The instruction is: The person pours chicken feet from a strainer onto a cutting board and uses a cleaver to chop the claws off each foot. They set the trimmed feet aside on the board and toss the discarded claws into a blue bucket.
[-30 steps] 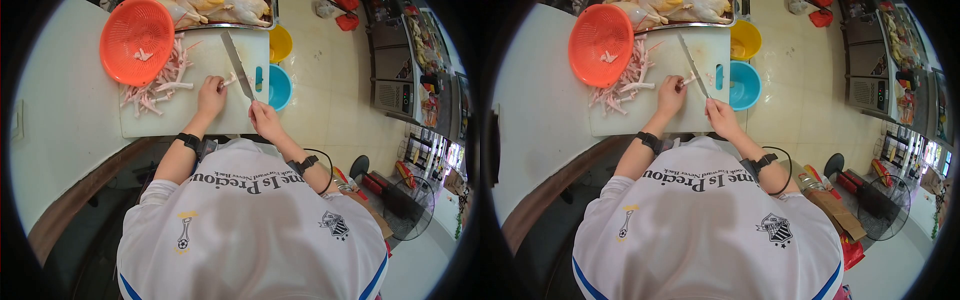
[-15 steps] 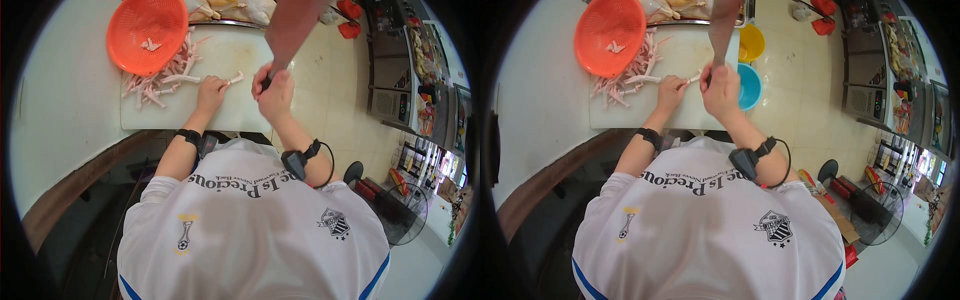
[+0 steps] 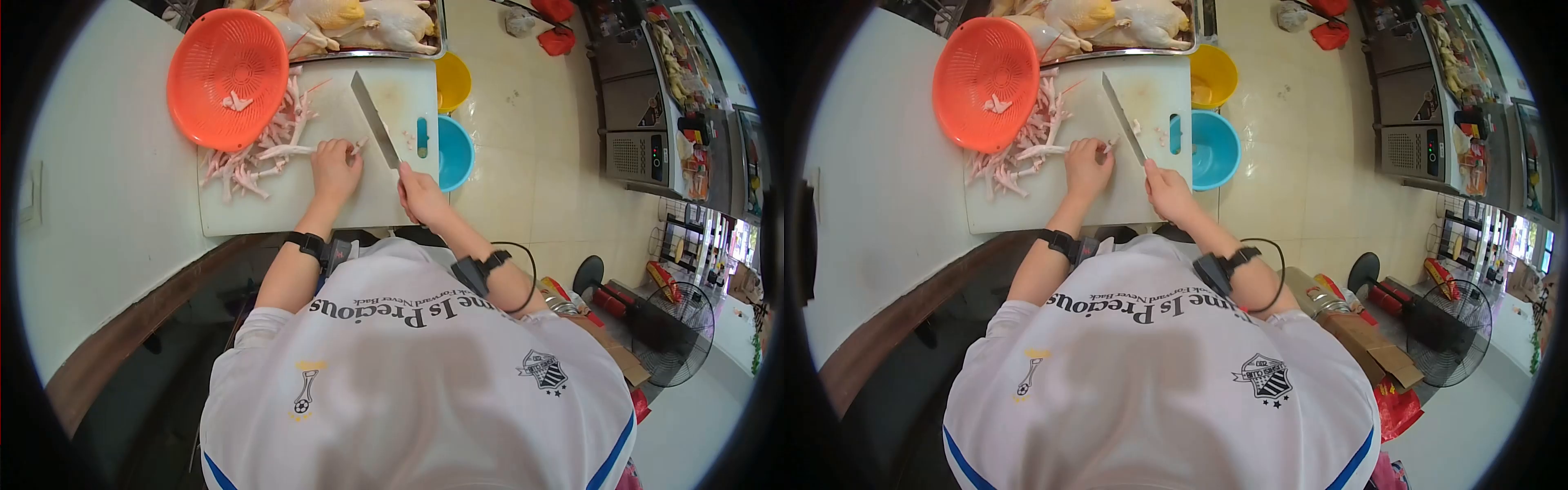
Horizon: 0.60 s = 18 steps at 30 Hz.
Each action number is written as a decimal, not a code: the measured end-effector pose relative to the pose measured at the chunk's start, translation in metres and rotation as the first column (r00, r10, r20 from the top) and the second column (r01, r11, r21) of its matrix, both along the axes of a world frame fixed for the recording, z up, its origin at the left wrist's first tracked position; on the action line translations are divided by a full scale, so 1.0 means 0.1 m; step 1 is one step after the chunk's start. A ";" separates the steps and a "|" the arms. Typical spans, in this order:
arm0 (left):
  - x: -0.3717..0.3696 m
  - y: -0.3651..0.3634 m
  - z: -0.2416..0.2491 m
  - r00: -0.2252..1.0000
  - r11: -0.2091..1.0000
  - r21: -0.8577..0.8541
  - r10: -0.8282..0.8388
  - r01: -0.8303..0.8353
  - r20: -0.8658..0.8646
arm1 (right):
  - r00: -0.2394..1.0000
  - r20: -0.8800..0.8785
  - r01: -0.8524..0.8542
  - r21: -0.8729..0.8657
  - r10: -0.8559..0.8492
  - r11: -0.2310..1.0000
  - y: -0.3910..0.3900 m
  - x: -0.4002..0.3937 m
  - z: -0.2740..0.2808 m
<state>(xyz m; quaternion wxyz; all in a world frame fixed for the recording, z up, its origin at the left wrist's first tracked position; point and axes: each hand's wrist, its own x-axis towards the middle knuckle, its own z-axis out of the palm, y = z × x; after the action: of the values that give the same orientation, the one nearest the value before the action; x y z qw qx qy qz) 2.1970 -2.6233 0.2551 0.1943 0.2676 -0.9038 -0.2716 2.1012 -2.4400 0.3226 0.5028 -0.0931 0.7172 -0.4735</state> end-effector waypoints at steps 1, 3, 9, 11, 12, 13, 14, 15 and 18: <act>-0.01 0.02 0.07 0.996 0.999 0.006 0.034 -0.035 0.086 | 1.000 -0.016 -0.005 -0.037 0.005 0.999 0.10 0.02 0.02; -0.15 0.09 0.25 1.000 0.998 -0.050 0.025 -0.024 0.010 | 0.999 0.025 0.039 -0.047 -0.037 0.998 0.27 -0.02 0.13; -0.77 0.18 0.00 0.986 0.982 -0.086 -0.166 0.166 0.007 | 0.975 0.079 0.208 0.005 -0.208 0.978 0.56 -0.18 0.23; -0.80 0.07 -0.02 0.977 0.977 -0.089 -0.185 0.194 0.105 | 0.972 0.099 0.214 0.013 -0.215 0.977 0.57 -0.20 0.21; -0.79 0.04 0.04 0.978 0.981 -0.032 -0.190 0.193 0.081 | 0.974 0.081 0.211 0.002 -0.210 0.978 0.61 -0.20 0.16; -0.75 0.00 0.11 0.979 0.980 0.028 -0.197 0.196 0.055 | 0.976 0.063 0.209 -0.006 -0.208 0.978 0.65 -0.20 0.13; -0.71 -0.07 0.25 0.987 0.987 0.035 -0.156 0.157 -0.033 | 0.976 0.056 0.209 0.009 -0.209 0.978 0.64 -0.20 0.16; -0.64 -0.20 0.40 0.985 0.996 0.048 -0.071 0.080 -0.159 | 0.979 0.062 0.197 -0.002 -0.196 0.980 0.62 -0.21 0.15; -0.30 -0.72 0.86 0.909 0.953 -0.036 0.275 -0.301 -0.314 | 0.981 0.054 0.188 -0.040 -0.185 0.981 0.65 -0.17 0.14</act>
<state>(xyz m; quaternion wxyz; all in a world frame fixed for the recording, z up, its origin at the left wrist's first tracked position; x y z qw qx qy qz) 2.1668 -2.6958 0.3414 0.3808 0.3446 -0.8239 -0.2399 2.0842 -2.3754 0.3366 0.4717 -0.0249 0.6992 -0.5366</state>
